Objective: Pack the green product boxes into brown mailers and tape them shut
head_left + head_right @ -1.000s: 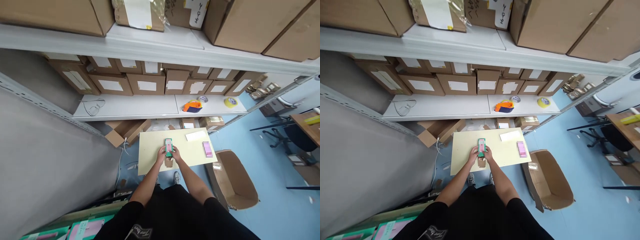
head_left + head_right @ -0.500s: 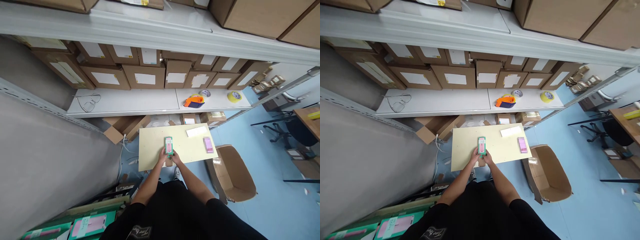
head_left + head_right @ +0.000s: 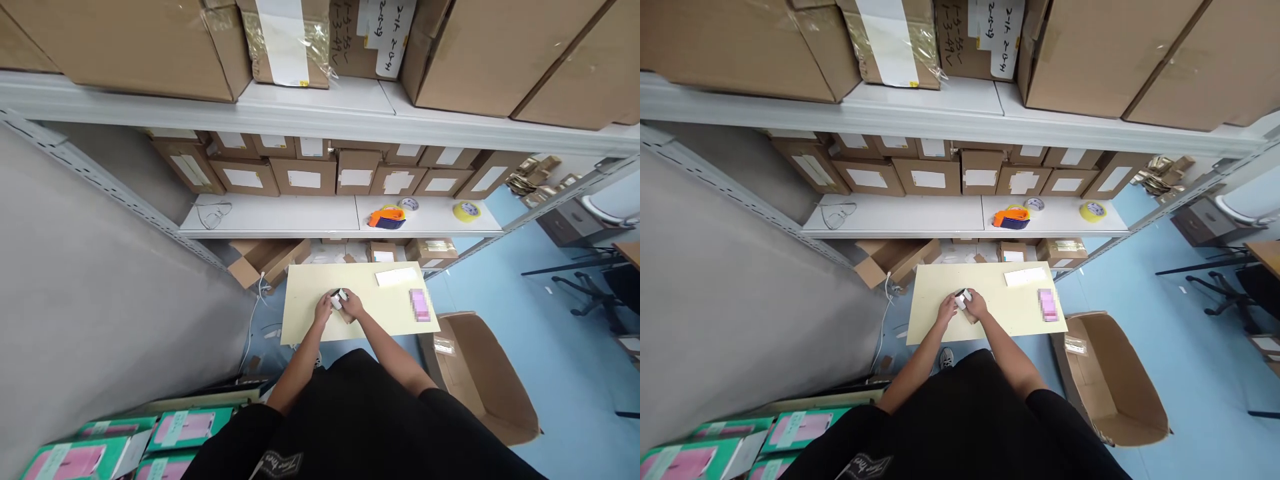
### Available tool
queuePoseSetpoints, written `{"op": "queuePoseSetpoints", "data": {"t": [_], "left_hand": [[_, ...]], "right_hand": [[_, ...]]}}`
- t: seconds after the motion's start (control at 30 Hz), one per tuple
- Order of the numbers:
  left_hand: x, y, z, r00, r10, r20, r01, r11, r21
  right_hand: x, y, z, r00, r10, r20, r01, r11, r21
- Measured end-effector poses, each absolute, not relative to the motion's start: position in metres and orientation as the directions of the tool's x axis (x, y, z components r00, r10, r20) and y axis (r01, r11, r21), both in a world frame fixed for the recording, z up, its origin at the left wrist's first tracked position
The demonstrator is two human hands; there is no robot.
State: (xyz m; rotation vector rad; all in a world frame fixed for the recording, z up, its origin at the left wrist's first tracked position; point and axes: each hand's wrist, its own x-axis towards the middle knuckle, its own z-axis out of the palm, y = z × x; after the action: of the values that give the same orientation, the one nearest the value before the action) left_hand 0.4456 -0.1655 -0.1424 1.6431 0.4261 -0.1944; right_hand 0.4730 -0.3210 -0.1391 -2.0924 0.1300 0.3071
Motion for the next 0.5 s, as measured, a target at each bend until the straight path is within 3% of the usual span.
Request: {"op": "queuePoseSetpoints", "data": {"t": [0.1, 0.2, 0.27, 0.33, 0.4, 0.5], "left_hand": [[0.465, -0.156, -0.127, 0.959, 0.195, -0.206, 0.254, -0.268, 0.929], [0.484, -0.147, -0.108, 0.998, -0.044, -0.038, 0.016, -0.414, 0.910], [0.494, -0.142, -0.097, 0.974, -0.223, -0.028, -0.085, -0.480, 0.873], [0.500, -0.139, -0.089, 0.943, -0.321, -0.084, -0.128, -0.586, 0.800], [0.503, -0.136, -0.084, 0.934, -0.321, -0.157, -0.123, -0.703, 0.700], [0.502, -0.135, -0.083, 0.964, -0.179, -0.197, -0.028, -0.806, 0.592]], "right_hand": [[0.487, -0.312, -0.132, 0.963, 0.084, -0.257, -0.176, -0.527, -0.831], [0.496, -0.310, -0.125, 0.968, 0.091, -0.233, -0.152, -0.524, -0.838], [0.498, -0.313, -0.119, 0.973, 0.077, -0.217, -0.145, -0.528, -0.837], [0.498, -0.320, -0.114, 0.978, 0.059, -0.200, -0.139, -0.527, -0.838], [0.493, -0.329, -0.109, 0.988, 0.028, -0.149, -0.113, -0.519, -0.847], [0.479, -0.346, -0.109, 0.996, -0.085, -0.015, -0.057, -0.512, -0.857]]}}
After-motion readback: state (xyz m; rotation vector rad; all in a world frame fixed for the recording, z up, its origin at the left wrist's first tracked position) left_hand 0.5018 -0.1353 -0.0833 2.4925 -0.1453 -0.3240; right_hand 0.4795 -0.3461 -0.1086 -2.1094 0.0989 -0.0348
